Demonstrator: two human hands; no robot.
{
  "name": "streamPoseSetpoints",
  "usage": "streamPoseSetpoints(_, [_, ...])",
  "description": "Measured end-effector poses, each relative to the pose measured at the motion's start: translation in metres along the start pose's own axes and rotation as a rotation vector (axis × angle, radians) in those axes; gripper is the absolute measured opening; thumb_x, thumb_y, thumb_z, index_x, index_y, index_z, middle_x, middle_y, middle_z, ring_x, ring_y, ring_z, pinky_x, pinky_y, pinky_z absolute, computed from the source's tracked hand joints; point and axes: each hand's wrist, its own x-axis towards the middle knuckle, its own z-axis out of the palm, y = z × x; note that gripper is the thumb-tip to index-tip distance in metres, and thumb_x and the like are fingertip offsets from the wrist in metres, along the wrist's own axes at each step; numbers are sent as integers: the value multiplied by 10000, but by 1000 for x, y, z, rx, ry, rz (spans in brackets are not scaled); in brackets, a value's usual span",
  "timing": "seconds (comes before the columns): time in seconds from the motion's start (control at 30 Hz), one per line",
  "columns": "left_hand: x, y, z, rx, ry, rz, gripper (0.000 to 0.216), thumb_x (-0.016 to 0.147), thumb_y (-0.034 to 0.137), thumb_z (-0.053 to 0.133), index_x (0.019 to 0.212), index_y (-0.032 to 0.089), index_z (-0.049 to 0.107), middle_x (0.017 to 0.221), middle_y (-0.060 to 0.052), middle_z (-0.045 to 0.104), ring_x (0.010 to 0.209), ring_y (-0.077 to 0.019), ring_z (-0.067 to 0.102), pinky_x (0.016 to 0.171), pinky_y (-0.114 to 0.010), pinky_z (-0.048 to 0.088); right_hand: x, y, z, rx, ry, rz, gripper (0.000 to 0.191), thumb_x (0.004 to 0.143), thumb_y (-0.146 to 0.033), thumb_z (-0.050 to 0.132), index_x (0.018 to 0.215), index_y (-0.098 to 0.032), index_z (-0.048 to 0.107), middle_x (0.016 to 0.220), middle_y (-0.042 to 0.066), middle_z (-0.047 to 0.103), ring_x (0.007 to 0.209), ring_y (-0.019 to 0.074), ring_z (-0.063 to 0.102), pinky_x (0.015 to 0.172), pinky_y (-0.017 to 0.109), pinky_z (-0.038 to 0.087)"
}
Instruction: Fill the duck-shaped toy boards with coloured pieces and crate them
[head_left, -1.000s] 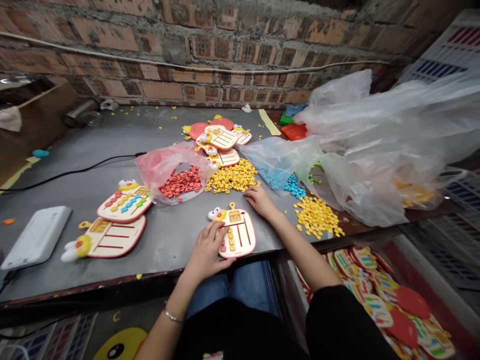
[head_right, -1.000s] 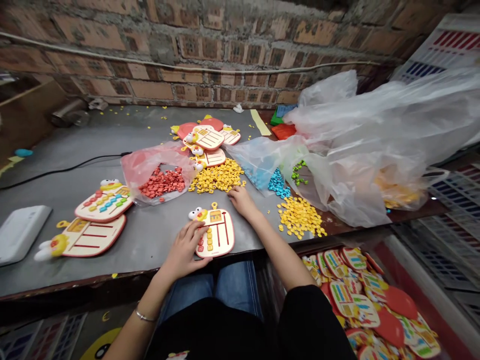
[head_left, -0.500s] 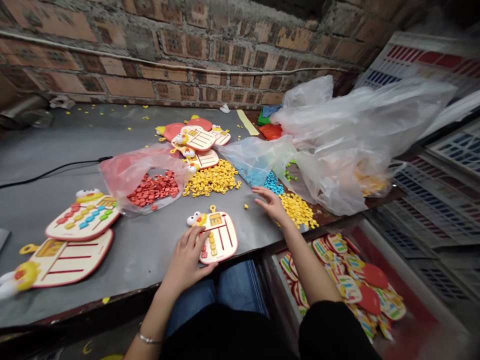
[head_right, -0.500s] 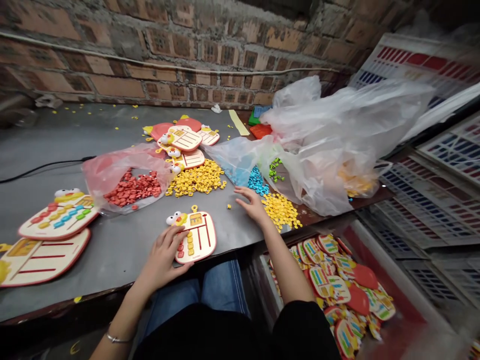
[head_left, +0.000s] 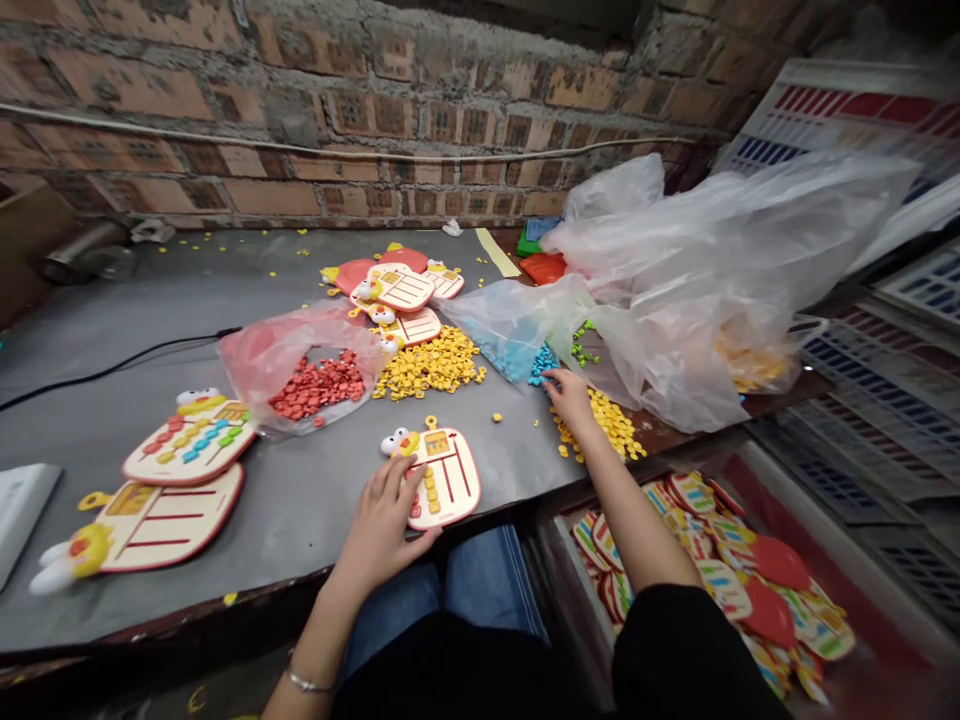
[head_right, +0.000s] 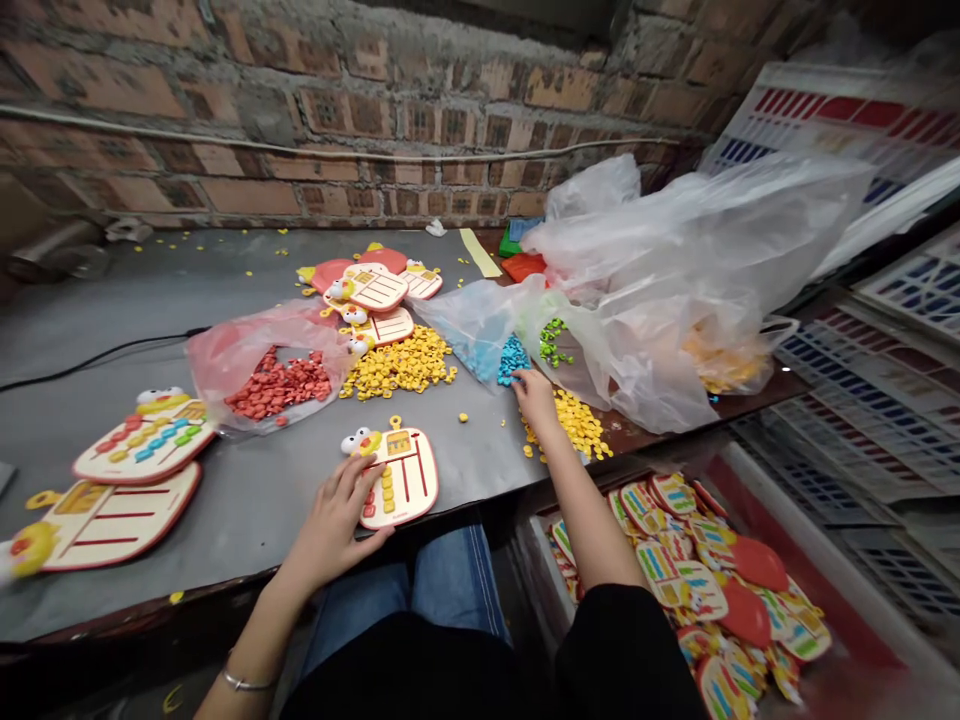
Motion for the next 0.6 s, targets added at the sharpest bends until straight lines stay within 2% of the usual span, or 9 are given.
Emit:
streamPoseSetpoints(0.13, [7,11,-1,30,18,37,790,776,525,606,1432,170,344,1518,-153,290,1395,-359,226,1109,-543,249,-20,-32,5,256,92,6,229,865,-340,544,943,-177,685,928,93,673,798,216,611,719,355,504])
streamPoseSetpoints(0.2, [13,17,1,35,37,56,788,774,544,605,1423,165,366,1519,-150,300,1400,-349,229,1132,-535,210,-32,-57,13,403,43,-7,255,867,-390,556,951,-187,685,947,87,662,827,208,615,703,333,512])
streamPoseSetpoints(0.3, [19,24,7,31,76,44,727,777,543,601,1376,162,442,1489,-141,369,1383,-342,281,1148,-534,170,-46,-92,29,572,-102,-45,257,869,-402,574,976,-195,683,937,74,651,839,193,619,700,309,514])
streamPoseSetpoints(0.43, [19,24,13,26,91,23,684,790,531,588,1354,160,475,1471,-130,408,1360,-330,331,1147,-515,187,-50,-119,48,561,-206,-141,224,888,-360,566,976,-197,692,912,67,638,844,190,603,725,320,500])
streamPoseSetpoints(0.6, [16,23,13,20,74,32,682,798,529,579,1359,155,474,1471,-121,414,1354,-324,345,1140,-515,205,-50,-131,58,364,-137,-308,140,861,-287,621,929,-203,709,990,83,598,992,229,536,901,409,437])
